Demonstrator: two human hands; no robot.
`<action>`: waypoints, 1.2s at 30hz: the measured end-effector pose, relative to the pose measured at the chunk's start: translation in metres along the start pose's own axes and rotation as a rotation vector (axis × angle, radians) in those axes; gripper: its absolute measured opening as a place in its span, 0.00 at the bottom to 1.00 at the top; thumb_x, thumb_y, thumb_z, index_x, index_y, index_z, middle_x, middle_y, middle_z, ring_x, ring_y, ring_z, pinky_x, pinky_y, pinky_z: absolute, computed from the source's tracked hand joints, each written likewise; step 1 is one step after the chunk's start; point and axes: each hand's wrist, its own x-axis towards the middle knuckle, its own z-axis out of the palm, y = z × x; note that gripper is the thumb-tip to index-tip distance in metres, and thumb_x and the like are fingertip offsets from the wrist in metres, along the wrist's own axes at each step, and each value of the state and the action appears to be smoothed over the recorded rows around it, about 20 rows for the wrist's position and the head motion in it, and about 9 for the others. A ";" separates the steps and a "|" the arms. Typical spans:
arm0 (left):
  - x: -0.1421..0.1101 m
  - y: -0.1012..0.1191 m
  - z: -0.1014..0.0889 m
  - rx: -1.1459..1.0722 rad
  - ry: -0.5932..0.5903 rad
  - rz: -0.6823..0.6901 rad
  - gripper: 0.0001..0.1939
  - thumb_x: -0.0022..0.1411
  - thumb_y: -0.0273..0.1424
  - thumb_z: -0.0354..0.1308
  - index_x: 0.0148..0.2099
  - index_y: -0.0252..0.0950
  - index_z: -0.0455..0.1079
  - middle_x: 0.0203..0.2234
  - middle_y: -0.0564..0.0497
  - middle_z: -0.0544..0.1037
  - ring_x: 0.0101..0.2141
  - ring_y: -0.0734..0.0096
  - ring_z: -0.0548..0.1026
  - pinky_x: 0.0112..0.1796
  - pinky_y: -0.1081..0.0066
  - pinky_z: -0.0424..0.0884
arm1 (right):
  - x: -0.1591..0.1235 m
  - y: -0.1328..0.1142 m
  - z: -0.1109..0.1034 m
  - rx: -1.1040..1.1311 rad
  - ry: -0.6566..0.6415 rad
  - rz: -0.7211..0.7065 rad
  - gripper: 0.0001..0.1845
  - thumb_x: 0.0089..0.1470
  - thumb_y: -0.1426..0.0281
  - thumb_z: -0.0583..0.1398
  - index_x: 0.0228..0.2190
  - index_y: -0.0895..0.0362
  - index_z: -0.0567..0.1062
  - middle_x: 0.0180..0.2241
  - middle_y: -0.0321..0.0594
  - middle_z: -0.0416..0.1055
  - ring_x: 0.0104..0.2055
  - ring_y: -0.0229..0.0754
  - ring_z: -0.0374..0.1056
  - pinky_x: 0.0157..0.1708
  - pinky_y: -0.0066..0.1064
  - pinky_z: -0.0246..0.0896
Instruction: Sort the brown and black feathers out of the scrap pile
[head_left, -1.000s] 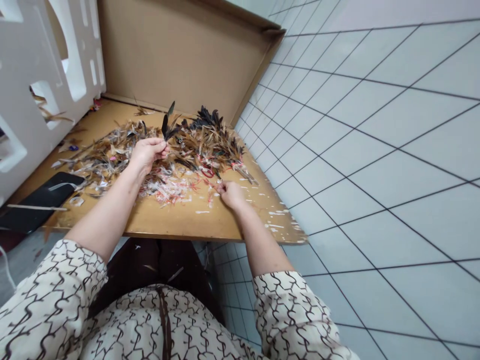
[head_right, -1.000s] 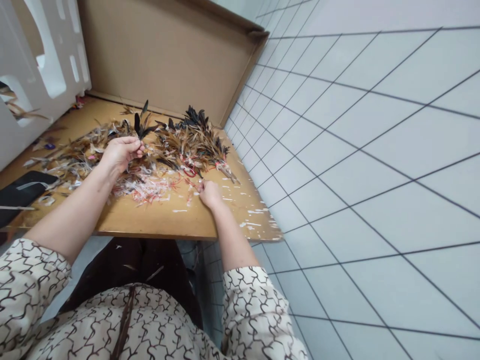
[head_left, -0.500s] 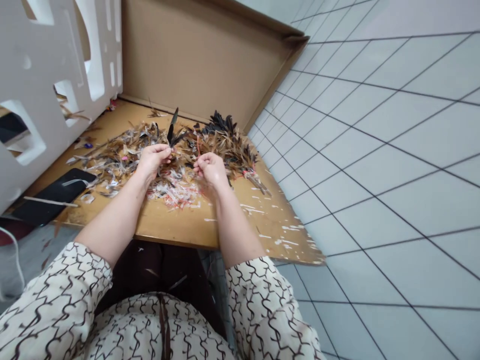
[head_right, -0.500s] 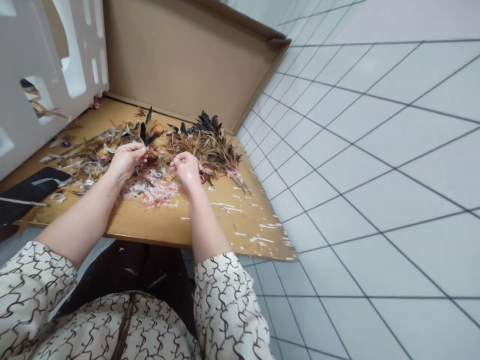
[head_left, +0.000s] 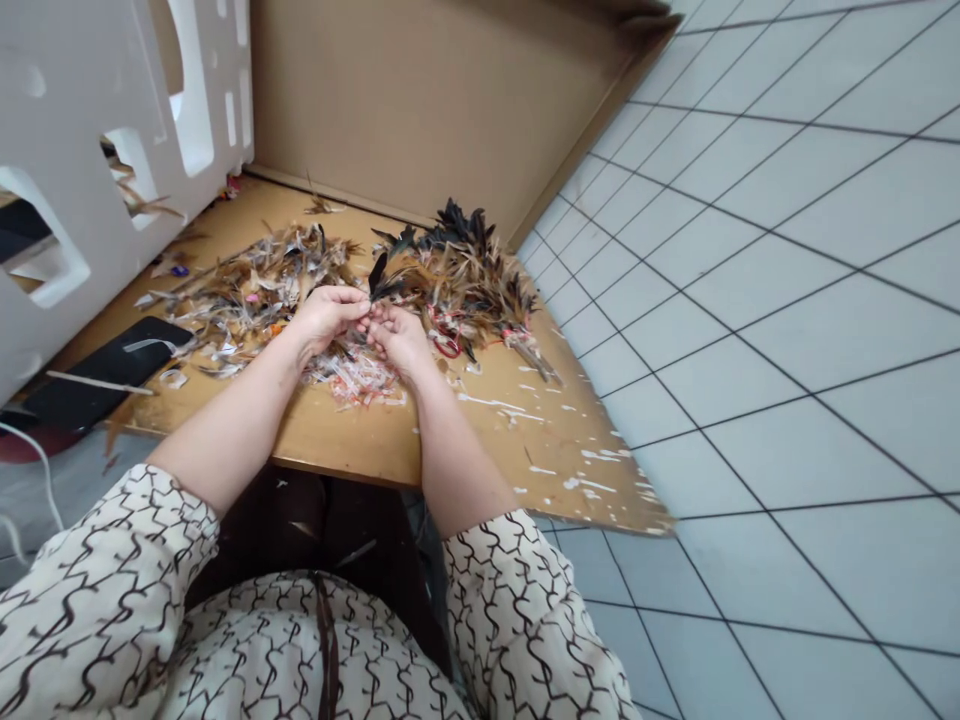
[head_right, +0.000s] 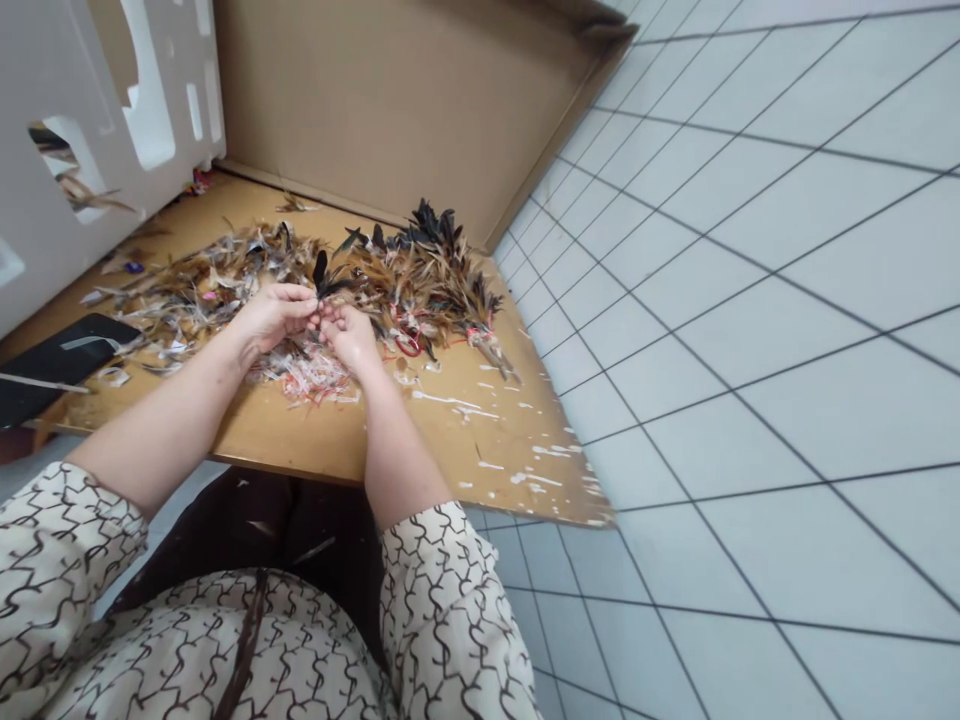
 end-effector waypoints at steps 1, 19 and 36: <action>0.000 0.001 -0.001 -0.014 0.015 0.008 0.08 0.40 0.19 0.65 0.18 0.30 0.68 0.14 0.53 0.72 0.16 0.80 0.67 0.23 0.76 0.67 | 0.000 0.000 0.001 -0.015 -0.005 -0.007 0.05 0.42 0.76 0.57 0.22 0.57 0.65 0.12 0.25 0.62 0.12 0.26 0.49 0.14 0.19 0.44; 0.001 0.002 -0.004 -0.036 0.117 0.049 0.06 0.43 0.18 0.62 0.20 0.30 0.68 0.17 0.52 0.73 0.18 0.80 0.68 0.26 0.76 0.68 | -0.001 0.001 0.005 0.124 0.005 -0.003 0.09 0.41 0.66 0.62 0.18 0.58 0.70 0.12 0.28 0.62 0.14 0.27 0.50 0.16 0.22 0.45; 0.000 0.002 -0.004 0.292 0.217 0.251 0.05 0.42 0.24 0.60 0.19 0.34 0.66 0.11 0.57 0.66 0.15 0.81 0.60 0.19 0.78 0.57 | 0.004 0.007 0.003 -0.423 0.213 -0.136 0.07 0.44 0.70 0.56 0.18 0.57 0.70 0.17 0.31 0.63 0.22 0.33 0.57 0.26 0.27 0.51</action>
